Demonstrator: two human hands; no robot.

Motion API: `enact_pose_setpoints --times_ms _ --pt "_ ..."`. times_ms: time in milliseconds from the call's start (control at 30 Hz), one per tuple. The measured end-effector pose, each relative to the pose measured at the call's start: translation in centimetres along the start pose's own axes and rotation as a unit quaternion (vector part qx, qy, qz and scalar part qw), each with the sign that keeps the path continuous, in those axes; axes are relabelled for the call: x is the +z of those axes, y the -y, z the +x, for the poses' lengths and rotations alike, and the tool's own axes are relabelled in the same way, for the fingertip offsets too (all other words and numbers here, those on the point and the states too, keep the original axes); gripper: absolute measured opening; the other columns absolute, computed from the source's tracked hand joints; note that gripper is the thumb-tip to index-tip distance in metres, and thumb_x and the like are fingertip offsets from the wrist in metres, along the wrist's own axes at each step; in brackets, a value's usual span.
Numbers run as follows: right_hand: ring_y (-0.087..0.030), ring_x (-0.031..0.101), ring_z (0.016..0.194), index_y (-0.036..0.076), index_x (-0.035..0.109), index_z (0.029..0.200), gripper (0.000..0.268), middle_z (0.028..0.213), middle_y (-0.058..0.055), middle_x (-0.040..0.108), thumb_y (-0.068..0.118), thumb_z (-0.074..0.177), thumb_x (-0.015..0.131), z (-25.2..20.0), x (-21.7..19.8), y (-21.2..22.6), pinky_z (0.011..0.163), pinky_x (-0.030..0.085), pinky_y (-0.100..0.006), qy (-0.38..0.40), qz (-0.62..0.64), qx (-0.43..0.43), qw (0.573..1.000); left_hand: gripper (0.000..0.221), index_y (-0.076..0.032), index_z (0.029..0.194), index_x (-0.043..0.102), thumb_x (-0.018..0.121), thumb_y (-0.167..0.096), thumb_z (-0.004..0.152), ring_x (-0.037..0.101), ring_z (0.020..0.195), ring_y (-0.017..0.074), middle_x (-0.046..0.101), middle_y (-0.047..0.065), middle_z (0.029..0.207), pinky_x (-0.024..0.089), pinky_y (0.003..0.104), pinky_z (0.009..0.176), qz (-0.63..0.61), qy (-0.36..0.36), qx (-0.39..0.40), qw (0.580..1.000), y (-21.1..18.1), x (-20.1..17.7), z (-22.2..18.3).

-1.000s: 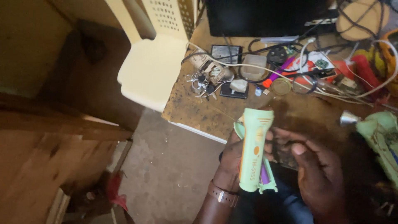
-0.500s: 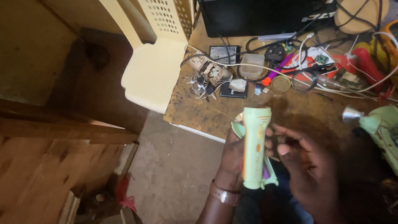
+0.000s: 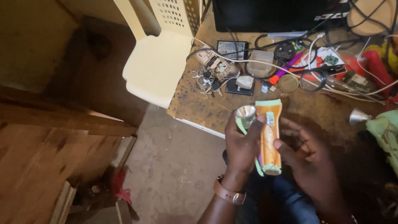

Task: Assembling various parts of a flashlight, including the casing, lens, and internal electronics on a workbench.

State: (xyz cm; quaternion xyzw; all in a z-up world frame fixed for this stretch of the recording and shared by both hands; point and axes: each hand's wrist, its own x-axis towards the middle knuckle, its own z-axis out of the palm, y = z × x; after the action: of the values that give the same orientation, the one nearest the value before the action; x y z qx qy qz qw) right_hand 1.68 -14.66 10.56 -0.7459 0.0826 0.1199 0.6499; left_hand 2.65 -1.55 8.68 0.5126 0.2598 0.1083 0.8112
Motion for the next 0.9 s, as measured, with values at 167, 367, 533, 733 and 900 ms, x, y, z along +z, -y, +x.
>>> enact_pose_setpoints --times_ms 167,367,533,733,900 --pt "-0.006 0.062 0.073 0.006 0.069 0.144 0.05 0.118 -0.008 0.081 0.01 0.094 0.07 0.1 -0.1 -0.6 0.061 0.053 -0.023 0.005 -0.022 -0.03 0.999 0.03 -0.009 0.108 0.07 0.082 -0.027 0.086 0.071 0.092 0.0155 0.076 0.005 0.1 0.06 0.034 0.082 -0.047 0.023 -0.033 0.998 0.1 -0.1 0.3" --pt "-0.014 0.073 0.087 0.014 0.069 0.146 0.053 0.123 -0.003 0.079 0.012 0.093 0.07 -0.5 0.1 1.8 0.054 0.06 -0.033 -0.043 -0.145 -0.042 0.988 0.039 -0.002 0.122 0.069 0.079 -0.028 0.094 0.075 0.1 0.0238 0.077 0.013 0.111 0.063 0.038 0.089 -0.236 0.097 -0.11 0.961 1.8 -0.6 1.0" --pt "-0.011 0.074 0.105 0.015 0.072 0.141 0.05 0.132 -0.002 0.078 0.017 0.091 0.074 -0.3 -0.4 1.8 0.067 0.059 -0.03 -0.056 -0.298 -0.16 0.939 0.039 -0.002 0.129 0.066 0.079 -0.023 0.099 0.074 0.109 0.025 0.075 0.017 0.12 0.062 0.038 0.099 -0.339 0.152 -0.113 0.922 2.3 -1.1 1.6" --pt "-0.025 0.072 0.089 0.001 0.073 0.135 0.035 0.122 -0.013 0.075 0.003 0.101 0.07 -0.5 0.0 1.8 0.088 0.056 -0.038 -0.059 -0.355 -0.365 0.859 0.035 -0.001 0.125 0.068 0.081 -0.014 0.095 0.076 0.102 0.0244 0.077 0.015 0.115 0.064 0.037 0.094 -0.331 0.146 -0.127 0.924 1.6 -1.3 1.4" --pt "-0.037 0.057 0.086 -0.004 0.068 0.142 0.036 0.115 -0.018 0.073 0.005 0.11 0.055 -0.4 0.3 2.4 0.089 0.047 -0.049 -0.062 -0.391 -0.468 0.79 0.039 0.0 0.125 0.069 0.084 -0.015 0.092 0.075 0.104 0.0261 0.077 0.015 0.113 0.063 0.039 0.096 -0.334 0.14 -0.146 0.921 1.8 -1.3 1.5"
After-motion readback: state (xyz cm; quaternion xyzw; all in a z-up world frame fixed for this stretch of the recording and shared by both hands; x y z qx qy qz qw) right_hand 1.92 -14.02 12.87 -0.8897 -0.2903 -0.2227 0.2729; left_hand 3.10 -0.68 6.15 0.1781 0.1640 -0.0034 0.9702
